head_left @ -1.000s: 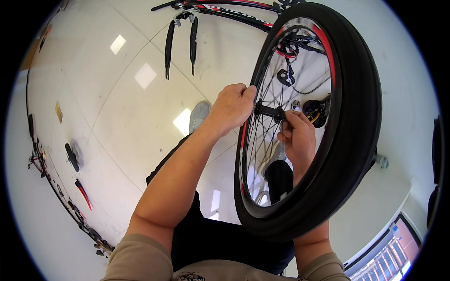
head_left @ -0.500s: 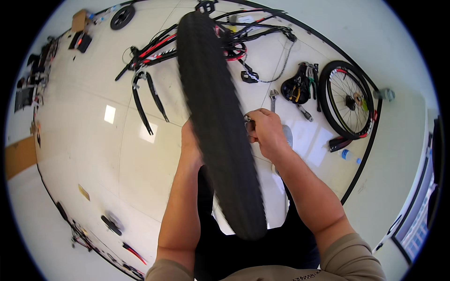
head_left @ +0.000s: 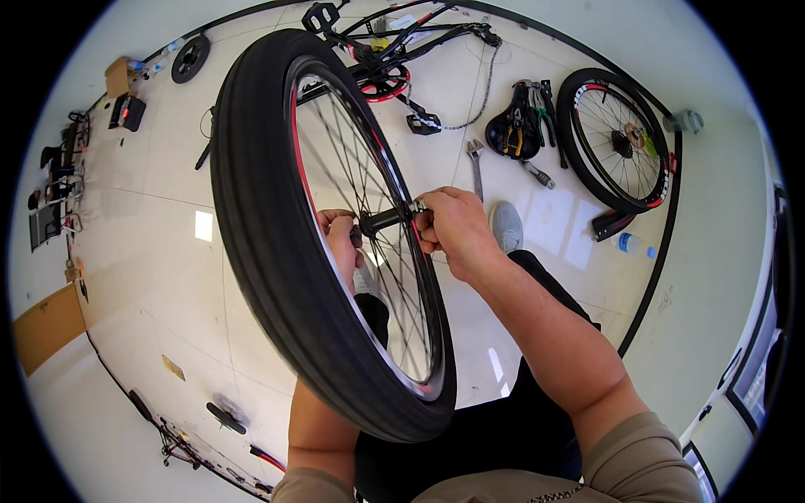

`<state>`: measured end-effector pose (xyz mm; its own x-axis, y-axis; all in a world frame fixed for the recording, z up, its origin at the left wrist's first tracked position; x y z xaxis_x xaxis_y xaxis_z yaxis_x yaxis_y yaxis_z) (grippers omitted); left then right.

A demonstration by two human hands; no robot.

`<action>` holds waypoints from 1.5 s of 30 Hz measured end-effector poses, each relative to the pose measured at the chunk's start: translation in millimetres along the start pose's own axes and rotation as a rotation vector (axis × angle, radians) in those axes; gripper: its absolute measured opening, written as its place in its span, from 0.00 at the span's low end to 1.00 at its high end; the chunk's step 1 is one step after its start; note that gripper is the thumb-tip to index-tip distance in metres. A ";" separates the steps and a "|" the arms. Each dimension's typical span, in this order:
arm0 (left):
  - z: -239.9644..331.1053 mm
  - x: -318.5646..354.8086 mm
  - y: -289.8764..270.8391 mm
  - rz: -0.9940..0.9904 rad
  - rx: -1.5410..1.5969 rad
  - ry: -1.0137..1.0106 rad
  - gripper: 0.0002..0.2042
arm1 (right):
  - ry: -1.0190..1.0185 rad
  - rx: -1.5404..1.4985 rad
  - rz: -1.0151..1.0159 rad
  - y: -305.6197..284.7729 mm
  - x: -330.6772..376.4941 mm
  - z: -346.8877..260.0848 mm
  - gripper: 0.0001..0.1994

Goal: The person holds a bicycle wheel and repeatedly tightens the axle nuts by hand. They rotate the wheel to access both sides of the axle, checking the tightness and alignment throughout the process.

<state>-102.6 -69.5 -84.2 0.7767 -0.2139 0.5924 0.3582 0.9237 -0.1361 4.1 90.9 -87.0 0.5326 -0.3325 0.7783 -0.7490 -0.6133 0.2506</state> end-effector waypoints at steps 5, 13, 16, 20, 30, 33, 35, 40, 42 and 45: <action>1.4 3.1 1.7 -0.018 -0.009 -0.005 0.06 | 0.003 0.031 0.012 -0.2 5.5 -3.0 0.11; -1.3 -1.5 0.2 -0.016 0.012 0.014 0.06 | 0.020 0.084 0.033 -0.4 1.1 1.9 0.11; -0.1 -3.4 -1.9 -0.009 0.024 0.009 0.06 | 0.035 0.093 0.027 1.4 -0.2 1.1 0.11; -1.7 -11.4 -6.8 -0.018 0.095 -0.077 0.04 | 0.021 0.081 0.016 4.6 -4.2 0.3 0.10; 4.7 -0.5 -3.0 -0.128 0.329 -0.152 0.06 | 0.008 0.074 0.036 3.9 -8.9 -4.0 0.10; -1.0 -9.6 -7.9 -0.203 0.055 -0.119 0.06 | 0.007 0.101 0.046 2.1 -8.5 -5.8 0.10; -5.9 -9.0 -9.6 -0.189 0.020 -0.118 0.07 | 0.004 0.120 0.036 1.3 -9.2 -5.1 0.10; -17.8 -10.2 -16.5 -0.203 0.108 -0.122 0.08 | 0.021 0.083 0.037 0.5 -6.6 -4.3 0.08; -29.2 -13.8 -23.7 -0.178 0.242 -0.135 0.08 | 0.018 0.068 0.017 4.8 -2.1 -6.3 0.08; -1.7 4.8 -7.7 -0.223 -0.060 -0.095 0.08 | -0.001 0.088 0.027 0.1 0.8 -3.4 0.08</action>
Point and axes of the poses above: each hand's wrist, its own x-axis away from the middle knuckle, its own y-axis out of the palm, z = x × y, the point moved 5 cm from there along -x, towards the middle knuckle, and after that the axes turned 2 degrees about -z, right-handed, at the moved point
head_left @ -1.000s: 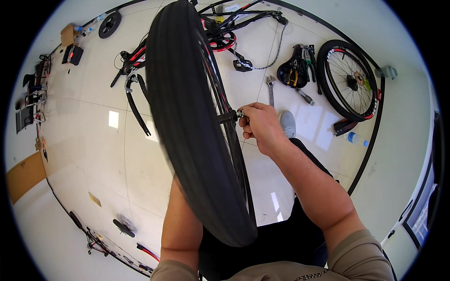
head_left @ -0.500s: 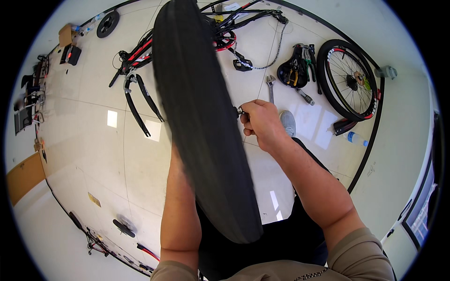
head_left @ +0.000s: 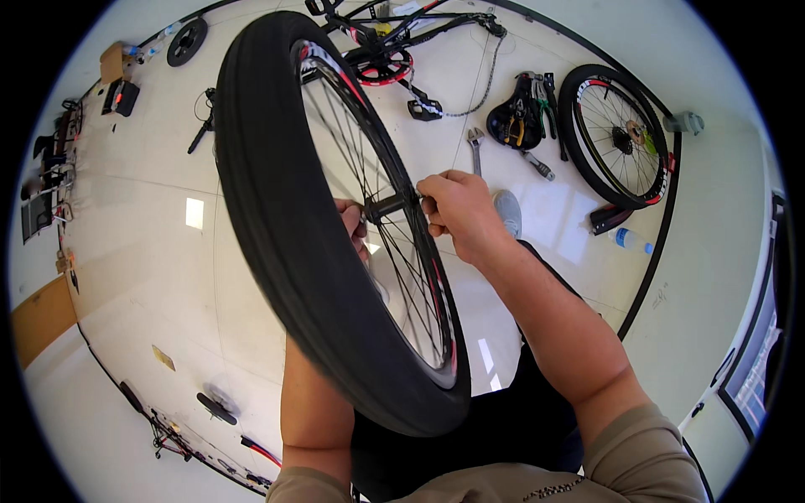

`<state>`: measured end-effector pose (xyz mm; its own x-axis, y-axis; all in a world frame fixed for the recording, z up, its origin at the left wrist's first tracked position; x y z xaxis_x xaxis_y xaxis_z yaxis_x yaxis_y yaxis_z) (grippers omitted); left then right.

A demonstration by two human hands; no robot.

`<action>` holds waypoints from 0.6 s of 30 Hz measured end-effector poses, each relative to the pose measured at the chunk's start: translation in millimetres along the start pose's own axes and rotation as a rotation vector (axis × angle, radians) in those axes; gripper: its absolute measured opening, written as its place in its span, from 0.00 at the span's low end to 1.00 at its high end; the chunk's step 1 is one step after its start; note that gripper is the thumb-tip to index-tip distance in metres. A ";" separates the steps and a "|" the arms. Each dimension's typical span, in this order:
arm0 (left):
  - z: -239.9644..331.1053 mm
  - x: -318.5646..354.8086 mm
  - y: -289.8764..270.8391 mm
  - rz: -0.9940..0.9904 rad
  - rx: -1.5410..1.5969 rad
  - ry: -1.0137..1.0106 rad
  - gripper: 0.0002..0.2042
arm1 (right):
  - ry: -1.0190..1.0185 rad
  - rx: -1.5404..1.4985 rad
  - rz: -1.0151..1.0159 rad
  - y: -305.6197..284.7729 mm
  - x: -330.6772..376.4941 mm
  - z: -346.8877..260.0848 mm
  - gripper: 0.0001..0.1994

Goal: The person holds a bicycle wheel and repeatedly tightens the axle nuts by hand. They rotate the wheel to access both sides of the axle, checking the tightness and alignment throughout the process.

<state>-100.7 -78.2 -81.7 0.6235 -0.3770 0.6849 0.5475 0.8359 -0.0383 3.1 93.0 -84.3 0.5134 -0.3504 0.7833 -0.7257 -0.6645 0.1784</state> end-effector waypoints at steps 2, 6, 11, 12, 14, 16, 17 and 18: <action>-3.3 -3.3 2.9 -0.047 -0.021 -0.007 0.09 | -0.013 0.033 0.022 -5.2 -3.4 0.8 0.09; -5.0 -4.8 2.1 -0.027 0.018 0.002 0.08 | -0.019 0.031 0.010 -1.2 -2.5 -3.2 0.09; -4.3 -11.5 2.3 -0.013 0.058 -0.047 0.08 | -0.017 0.031 -0.011 -0.5 -5.5 -4.6 0.09; -4.4 -12.5 1.3 -0.020 0.062 -0.041 0.08 | -0.013 0.035 -0.014 0.2 -5.3 -5.2 0.09; -6.8 -14.7 -2.6 -0.034 0.070 -0.029 0.08 | 0.001 0.028 -0.006 2.2 -4.7 -5.6 0.09; -6.3 -14.6 -5.4 -0.030 0.066 0.000 0.08 | 0.012 0.028 -0.003 4.3 -4.7 -6.5 0.08; -5.0 -14.2 -5.5 -0.027 0.046 0.019 0.08 | 0.017 0.032 -0.002 4.4 -5.1 -6.7 0.08; -3.9 -13.9 -5.6 -0.025 0.025 0.037 0.08 | 0.023 0.035 -0.001 4.5 -5.6 -6.7 0.08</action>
Point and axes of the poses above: each hand's wrist, its own x-axis away from the middle knuckle, its own y-axis out of the palm, z = x × y, the point moved 5 cm from there along -x, towards the middle knuckle, and after that the axes turned 2 degrees about -z, right-handed, at the moved point
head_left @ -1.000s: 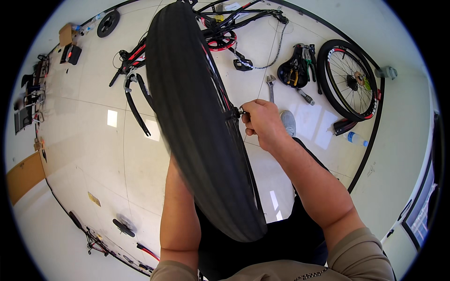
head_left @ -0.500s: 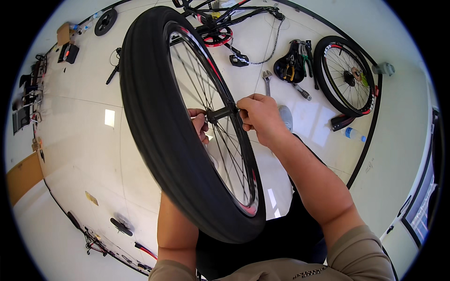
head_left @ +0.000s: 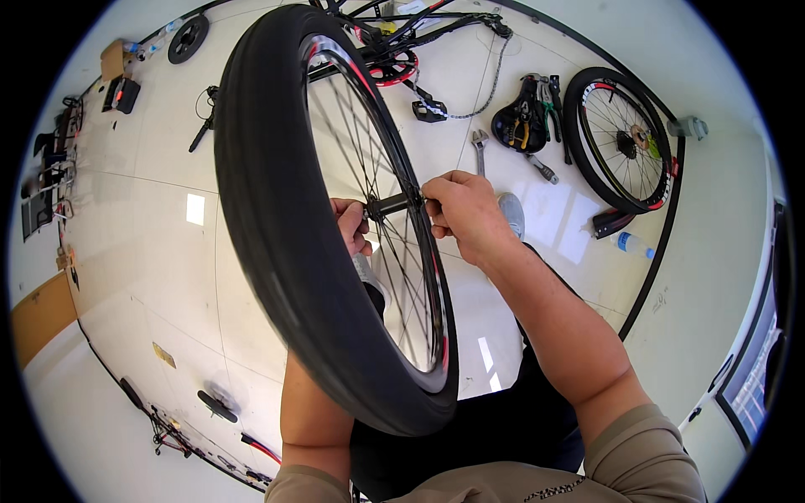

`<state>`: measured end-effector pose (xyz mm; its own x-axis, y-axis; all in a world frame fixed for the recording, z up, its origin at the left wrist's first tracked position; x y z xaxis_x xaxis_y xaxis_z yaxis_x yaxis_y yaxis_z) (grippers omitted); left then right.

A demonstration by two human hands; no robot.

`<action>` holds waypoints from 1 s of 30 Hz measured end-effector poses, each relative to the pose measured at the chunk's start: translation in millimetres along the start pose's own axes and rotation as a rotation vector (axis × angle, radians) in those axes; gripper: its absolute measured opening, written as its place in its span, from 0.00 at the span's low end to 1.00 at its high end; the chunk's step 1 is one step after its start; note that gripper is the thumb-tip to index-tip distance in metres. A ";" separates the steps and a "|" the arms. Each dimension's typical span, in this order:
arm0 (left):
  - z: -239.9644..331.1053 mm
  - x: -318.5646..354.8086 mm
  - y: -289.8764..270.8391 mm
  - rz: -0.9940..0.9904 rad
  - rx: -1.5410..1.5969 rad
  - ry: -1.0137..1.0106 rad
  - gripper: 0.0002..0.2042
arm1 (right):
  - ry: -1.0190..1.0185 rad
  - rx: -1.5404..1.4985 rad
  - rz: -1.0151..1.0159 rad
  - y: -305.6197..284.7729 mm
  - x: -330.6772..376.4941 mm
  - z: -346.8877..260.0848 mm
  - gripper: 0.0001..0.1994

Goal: The person holds a bicycle wheel and repeatedly tightens the axle nuts by hand. They rotate the wheel to access both sides of the axle, checking the tightness and alignment throughout the process.

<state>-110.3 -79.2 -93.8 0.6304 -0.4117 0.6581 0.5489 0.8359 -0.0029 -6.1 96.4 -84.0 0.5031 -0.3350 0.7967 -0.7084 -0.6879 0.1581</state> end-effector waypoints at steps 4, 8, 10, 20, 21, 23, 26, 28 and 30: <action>-0.1 0.5 -1.3 0.058 0.047 0.016 0.08 | -0.010 0.015 0.005 1.7 -1.2 0.5 0.08; -3.8 -9.5 -6.9 0.009 0.072 -0.010 0.08 | 0.006 0.018 0.013 2.7 -2.9 2.2 0.08; -4.1 -12.0 -8.1 -0.009 0.084 -0.030 0.08 | 0.025 -0.008 0.016 3.4 -4.6 3.9 0.09; -0.4 -6.1 -5.9 -0.002 0.094 -0.062 0.10 | 0.051 -0.080 -0.008 2.6 -7.3 8.8 0.10; -1.8 -7.0 -6.1 -0.013 0.097 -0.056 0.10 | 0.049 -0.074 -0.007 2.7 -6.5 7.8 0.10; -3.0 -8.2 -6.3 -0.035 0.101 -0.044 0.10 | 0.046 -0.085 -0.005 1.9 -6.1 7.9 0.10; 0.6 -5.0 -2.6 0.006 0.089 -0.061 0.11 | 0.047 -0.081 -0.006 0.8 -6.2 7.6 0.10; -4.3 -7.8 -6.5 -0.003 0.093 -0.046 0.11 | 0.049 -0.082 -0.004 1.1 -5.7 6.8 0.10; -1.6 -4.4 -4.0 0.026 0.067 -0.035 0.11 | 0.054 -0.093 0.008 0.8 -5.2 6.4 0.10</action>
Point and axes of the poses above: each hand's wrist, its own x-axis away from the middle knuckle, its own y-axis out of the palm, z = x × y, the point moved 5 cm from there along -x, towards the middle knuckle, and after that the axes turned 2 degrees about -z, right-handed, at the moved point
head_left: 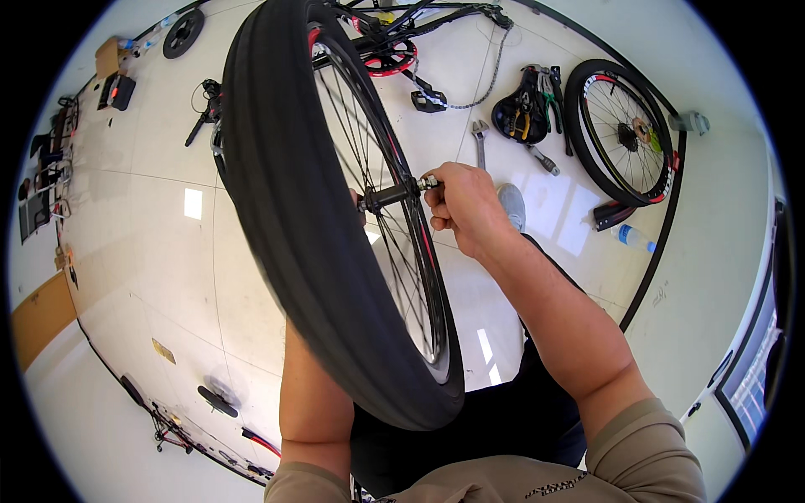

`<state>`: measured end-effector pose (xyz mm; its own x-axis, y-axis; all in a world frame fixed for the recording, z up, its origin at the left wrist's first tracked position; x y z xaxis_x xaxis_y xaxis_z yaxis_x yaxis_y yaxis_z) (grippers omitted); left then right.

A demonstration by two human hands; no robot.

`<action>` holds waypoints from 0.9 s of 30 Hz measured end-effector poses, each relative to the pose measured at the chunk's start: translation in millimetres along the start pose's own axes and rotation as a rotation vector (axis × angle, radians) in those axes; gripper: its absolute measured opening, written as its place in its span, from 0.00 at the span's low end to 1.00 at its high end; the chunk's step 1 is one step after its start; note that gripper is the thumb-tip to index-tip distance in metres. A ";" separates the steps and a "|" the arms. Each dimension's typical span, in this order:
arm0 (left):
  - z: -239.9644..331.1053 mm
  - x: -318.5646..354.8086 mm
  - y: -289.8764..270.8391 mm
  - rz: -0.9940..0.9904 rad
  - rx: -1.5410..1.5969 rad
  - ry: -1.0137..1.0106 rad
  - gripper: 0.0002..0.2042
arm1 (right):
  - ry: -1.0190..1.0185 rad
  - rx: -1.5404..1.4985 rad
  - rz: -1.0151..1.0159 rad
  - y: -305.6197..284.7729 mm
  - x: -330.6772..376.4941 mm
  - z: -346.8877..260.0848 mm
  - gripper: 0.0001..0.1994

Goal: The person holds a bicycle wheel and repeatedly tightens the axle nuts by hand. They rotate the wheel to access both sides of the axle, checking the tightness and alignment throughout the process.

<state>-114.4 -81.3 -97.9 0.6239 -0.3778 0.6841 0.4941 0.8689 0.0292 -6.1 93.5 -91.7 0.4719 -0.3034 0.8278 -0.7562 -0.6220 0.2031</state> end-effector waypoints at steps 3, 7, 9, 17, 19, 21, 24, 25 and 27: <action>-1.8 4.4 -1.2 0.040 -0.051 0.005 0.11 | -0.017 0.017 -0.021 0.8 1.2 -1.0 0.10; -1.9 4.8 -0.3 0.046 -0.059 -0.015 0.11 | -0.006 0.026 -0.016 -0.2 0.7 -1.1 0.10; -1.8 5.7 0.2 0.057 -0.033 -0.022 0.11 | -0.006 0.023 -0.006 1.0 1.8 -2.1 0.10; -7.3 -1.5 -5.7 -0.007 0.147 -0.046 0.11 | 0.006 0.038 0.005 2.2 1.6 -1.3 0.09; -14.2 -5.3 -9.7 -0.023 0.168 -0.052 0.11 | 0.007 0.042 0.011 1.7 1.4 -0.9 0.09; -6.2 0.6 -4.4 0.027 0.047 -0.020 0.12 | 0.006 0.044 0.002 2.4 2.0 -1.3 0.09; -8.5 -3.3 -7.4 0.033 -0.003 -0.010 0.12 | 0.008 0.042 0.010 2.5 2.3 -1.2 0.09; -9.4 -3.6 -7.9 0.033 -0.015 -0.006 0.12 | 0.007 0.041 0.006 2.4 2.0 -0.8 0.09; 4.7 7.9 3.1 0.044 -0.066 0.014 0.12 | 0.004 0.040 -0.001 1.4 1.0 -0.1 0.08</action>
<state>-110.8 -80.1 -88.9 0.6544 -0.3442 0.6733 0.5044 0.8621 -0.0494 -6.8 92.5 -90.5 0.4706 -0.2997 0.8299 -0.7371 -0.6505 0.1831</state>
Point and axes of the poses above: each hand's wrist, its own x-axis away from the middle knuckle, its own y-axis out of the palm, z = x × y, the point moved 5 cm from there along -x, towards the middle knuckle, and after that the axes turned 2 degrees about -z, right-handed, at the moved point
